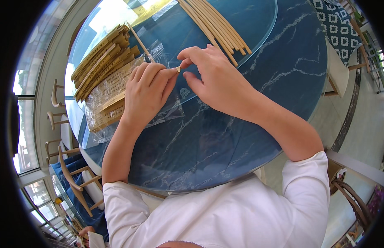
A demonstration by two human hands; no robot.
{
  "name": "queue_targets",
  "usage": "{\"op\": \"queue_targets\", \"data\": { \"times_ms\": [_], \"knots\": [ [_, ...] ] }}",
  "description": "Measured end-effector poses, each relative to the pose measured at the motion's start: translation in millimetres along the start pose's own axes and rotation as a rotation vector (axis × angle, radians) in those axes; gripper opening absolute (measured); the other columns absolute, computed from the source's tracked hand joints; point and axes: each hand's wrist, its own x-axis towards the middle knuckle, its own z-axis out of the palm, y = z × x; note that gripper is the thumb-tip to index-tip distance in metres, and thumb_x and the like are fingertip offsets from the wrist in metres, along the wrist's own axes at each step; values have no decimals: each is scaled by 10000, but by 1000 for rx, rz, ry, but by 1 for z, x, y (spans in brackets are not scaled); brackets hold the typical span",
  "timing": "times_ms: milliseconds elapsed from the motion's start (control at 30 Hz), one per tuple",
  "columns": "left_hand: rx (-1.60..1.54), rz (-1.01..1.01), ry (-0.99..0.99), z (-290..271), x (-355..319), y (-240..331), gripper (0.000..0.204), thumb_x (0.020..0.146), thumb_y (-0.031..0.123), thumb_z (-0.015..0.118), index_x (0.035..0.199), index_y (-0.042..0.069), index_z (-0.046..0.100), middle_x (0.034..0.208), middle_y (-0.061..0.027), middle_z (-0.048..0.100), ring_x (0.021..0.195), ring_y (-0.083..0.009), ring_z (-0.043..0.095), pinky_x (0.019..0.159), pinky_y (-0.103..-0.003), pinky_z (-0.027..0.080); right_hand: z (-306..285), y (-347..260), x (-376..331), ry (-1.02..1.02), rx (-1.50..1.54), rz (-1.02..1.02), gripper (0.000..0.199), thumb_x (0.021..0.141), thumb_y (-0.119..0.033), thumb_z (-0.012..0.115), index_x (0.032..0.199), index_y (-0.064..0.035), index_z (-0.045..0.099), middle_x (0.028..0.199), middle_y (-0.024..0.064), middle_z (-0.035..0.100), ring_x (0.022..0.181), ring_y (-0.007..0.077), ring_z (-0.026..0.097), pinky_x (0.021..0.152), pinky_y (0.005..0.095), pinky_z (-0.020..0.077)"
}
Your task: The person repeatedly picks up thin bamboo sticks and small rectangular bamboo pieces from a table, inserts the sticks into the pieces, and places the assembled units into a plastic bag. The person handles the items one at a time throughout the clip.
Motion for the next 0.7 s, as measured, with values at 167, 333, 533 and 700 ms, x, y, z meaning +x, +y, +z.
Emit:
{"op": "queue_targets", "data": {
  "times_ms": [167,333,533,700],
  "knots": [
    [-60,-91,20,0,0,-2,208,878,77,851,1047,103,732,956,-46,630,887,-257,651,790,-394,546,-5,-13,1,-62,230,257,385,999,-102,687,1365,-19,606,1202,148,778,1165,332,697,1176,453,425],
    [-38,-109,58,1,0,-1,155,918,146,825,1006,129,697,933,-18,607,898,-231,641,819,-382,541,-3,-7,1,-76,235,213,475,1009,-101,691,1458,-9,565,1258,152,766,1149,255,725,1003,378,527],
    [-18,-107,55,1,-1,-3,149,929,155,825,1014,134,704,952,-14,618,903,-228,640,826,-377,538,-13,0,8,-7,-6,22,316,967,-127,742,1248,2,675,1235,156,761,1195,319,704,1094,472,486],
    [3,-124,65,1,2,-3,127,948,175,816,1013,134,714,959,0,631,907,-218,649,839,-369,538,-41,19,15,111,-670,-105,192,940,-186,788,985,-8,731,1343,186,710,1374,355,600,1191,512,427]
  ]
}}
